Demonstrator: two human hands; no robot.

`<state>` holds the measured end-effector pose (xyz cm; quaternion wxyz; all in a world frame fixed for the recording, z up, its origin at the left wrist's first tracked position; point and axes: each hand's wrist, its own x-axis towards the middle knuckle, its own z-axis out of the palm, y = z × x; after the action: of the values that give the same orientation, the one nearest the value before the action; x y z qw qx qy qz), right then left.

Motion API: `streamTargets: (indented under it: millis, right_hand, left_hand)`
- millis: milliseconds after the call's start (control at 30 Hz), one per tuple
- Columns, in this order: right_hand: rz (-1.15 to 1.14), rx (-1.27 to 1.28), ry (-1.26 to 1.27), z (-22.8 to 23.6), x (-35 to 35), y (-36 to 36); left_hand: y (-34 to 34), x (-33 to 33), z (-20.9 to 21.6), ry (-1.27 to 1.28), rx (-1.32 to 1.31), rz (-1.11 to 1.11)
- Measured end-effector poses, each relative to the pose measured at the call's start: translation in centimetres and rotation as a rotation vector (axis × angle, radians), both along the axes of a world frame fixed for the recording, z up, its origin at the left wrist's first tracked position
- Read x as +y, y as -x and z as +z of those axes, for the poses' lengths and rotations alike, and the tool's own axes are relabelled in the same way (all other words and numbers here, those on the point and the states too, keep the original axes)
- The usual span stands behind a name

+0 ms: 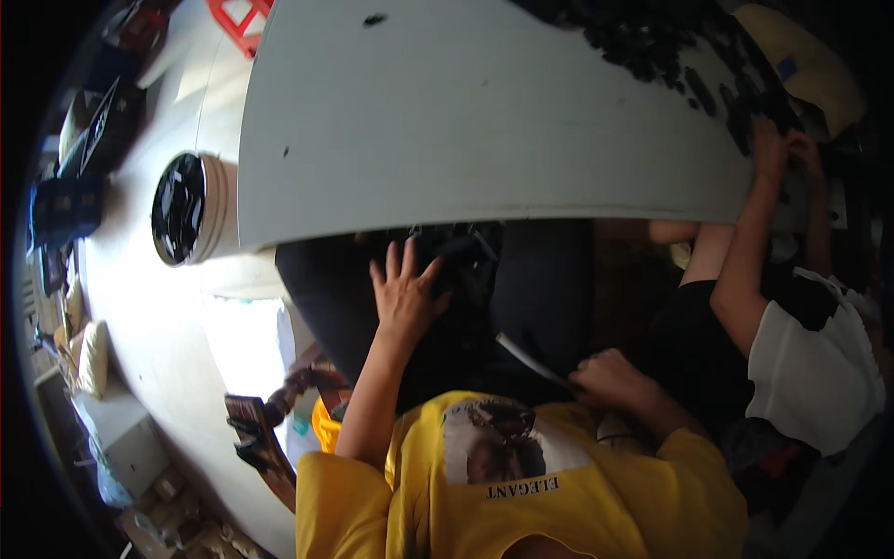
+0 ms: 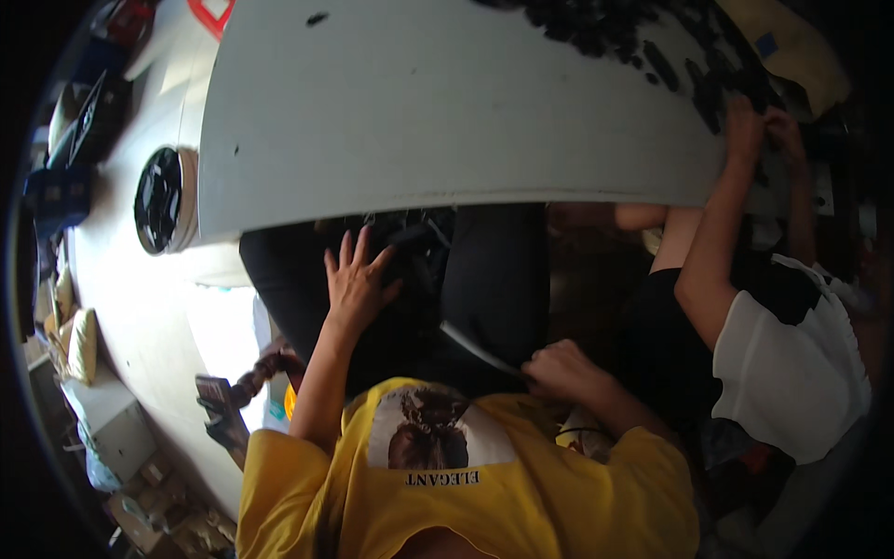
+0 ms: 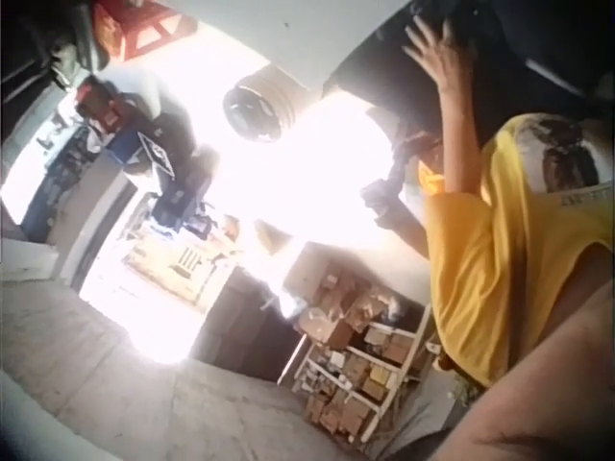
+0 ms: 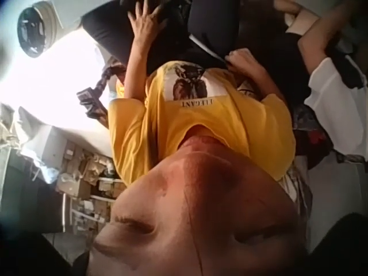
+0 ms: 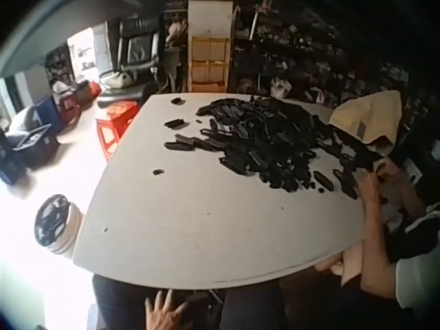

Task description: Assembling small black plastic components and aligning them on a white workbench.

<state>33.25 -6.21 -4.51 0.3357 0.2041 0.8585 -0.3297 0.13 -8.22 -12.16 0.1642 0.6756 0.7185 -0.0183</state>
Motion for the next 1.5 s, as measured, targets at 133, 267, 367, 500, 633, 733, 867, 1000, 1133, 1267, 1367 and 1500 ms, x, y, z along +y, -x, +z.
streamTargets:
  millis: [133, 267, 367, 500, 633, 733, 867, 1000, 1133, 1267, 1367, 1500]
  right_hand:
    - [0.150, -0.206, 0.068, 0.2, 1.4, 3.2]
    - [-0.006, 0.166, -0.003, 1.9, 3.5, 3.6]
    - [-0.236, 0.597, -0.109, 4.4, 7.0, 4.3]
    - [-0.590, 1.015, -0.573, 6.3, 13.4, 6.1]
    - [-0.972, 1.021, -0.586, 5.2, 18.7, 6.6]
    - [-0.974, 1.072, -0.535, 4.0, 19.4, 6.8]
    - [-0.960, 1.045, -0.560, 4.4, 19.4, 6.9]
    - [-0.985, 1.087, -0.560, 4.1, 19.5, 7.1]
    - [-0.992, 1.071, -0.540, 4.5, 19.7, 6.7]
    - [-0.994, 1.103, -0.511, 4.6, 19.9, 6.8]
    - [-1.085, 1.144, -0.381, 4.5, 21.0, 6.2]
    - [-1.084, 1.177, -0.720, 3.9, 25.0, 6.2]
  left_hand:
    - [1.7, -0.2, 1.6, -0.003, -0.012, 0.006]
    - [1.8, 1.9, 7.4, -0.121, -0.116, -0.044]
    - [1.4, 5.7, 14.1, 0.030, -0.797, -0.251]
    - [0.8, 12.8, 17.1, -0.321, -0.730, -0.359]
    - [-0.9, 23.5, 14.8, -0.676, -0.480, -0.394]
    - [-0.7, 31.3, 11.9, -0.880, -0.265, -0.279]
    - [-1.5, 38.2, 11.9, -0.816, -0.201, -0.019]
    - [-2.7, 41.4, 11.7, -0.639, -0.069, 0.170]
    - [-2.9, 41.6, 11.3, -0.505, 0.077, 0.138]
    - [-1.1, 39.3, 11.2, -0.515, 0.094, 0.068]
    - [-0.4, 36.3, 11.2, -0.536, 0.095, -0.002]
    - [-0.1, 31.2, 11.4, -0.540, 0.077, -0.078]
